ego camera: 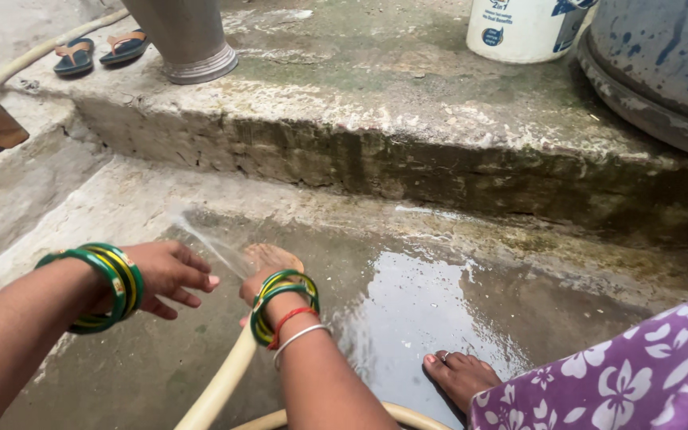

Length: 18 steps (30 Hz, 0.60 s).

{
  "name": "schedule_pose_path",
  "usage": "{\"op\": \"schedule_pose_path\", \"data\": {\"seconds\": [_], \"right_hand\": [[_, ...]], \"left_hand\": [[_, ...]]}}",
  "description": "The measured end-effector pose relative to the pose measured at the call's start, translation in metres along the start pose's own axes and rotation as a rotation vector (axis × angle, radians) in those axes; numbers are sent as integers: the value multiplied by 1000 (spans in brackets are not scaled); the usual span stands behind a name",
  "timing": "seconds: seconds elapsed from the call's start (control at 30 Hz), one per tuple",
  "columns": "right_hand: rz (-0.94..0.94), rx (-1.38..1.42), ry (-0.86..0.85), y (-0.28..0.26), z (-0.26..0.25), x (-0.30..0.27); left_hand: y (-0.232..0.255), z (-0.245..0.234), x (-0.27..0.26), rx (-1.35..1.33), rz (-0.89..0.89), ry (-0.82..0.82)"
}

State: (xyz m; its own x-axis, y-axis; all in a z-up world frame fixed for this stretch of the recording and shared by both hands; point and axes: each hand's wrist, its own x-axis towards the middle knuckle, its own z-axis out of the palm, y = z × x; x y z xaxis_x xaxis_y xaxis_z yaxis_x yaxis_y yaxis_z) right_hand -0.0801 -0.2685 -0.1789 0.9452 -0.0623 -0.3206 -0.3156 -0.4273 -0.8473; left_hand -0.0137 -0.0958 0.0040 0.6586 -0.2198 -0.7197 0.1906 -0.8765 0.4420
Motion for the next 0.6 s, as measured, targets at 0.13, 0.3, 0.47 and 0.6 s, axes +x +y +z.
{"op": "schedule_pose_path", "data": {"seconds": [0.13, 0.3, 0.47, 0.6], "right_hand": [[24, 15, 24, -7, 35, 48], [-10, -93, 109, 10, 62, 78], [66, -72, 224, -19, 41, 52], [347, 572, 187, -60, 20, 14]], "left_hand": [[-1, 18, -5, 54, -23, 27], [10, 57, -31, -220, -131, -132], [7, 62, -19, -359, -82, -212], [-3, 47, -1, -19, 36, -93]]}}
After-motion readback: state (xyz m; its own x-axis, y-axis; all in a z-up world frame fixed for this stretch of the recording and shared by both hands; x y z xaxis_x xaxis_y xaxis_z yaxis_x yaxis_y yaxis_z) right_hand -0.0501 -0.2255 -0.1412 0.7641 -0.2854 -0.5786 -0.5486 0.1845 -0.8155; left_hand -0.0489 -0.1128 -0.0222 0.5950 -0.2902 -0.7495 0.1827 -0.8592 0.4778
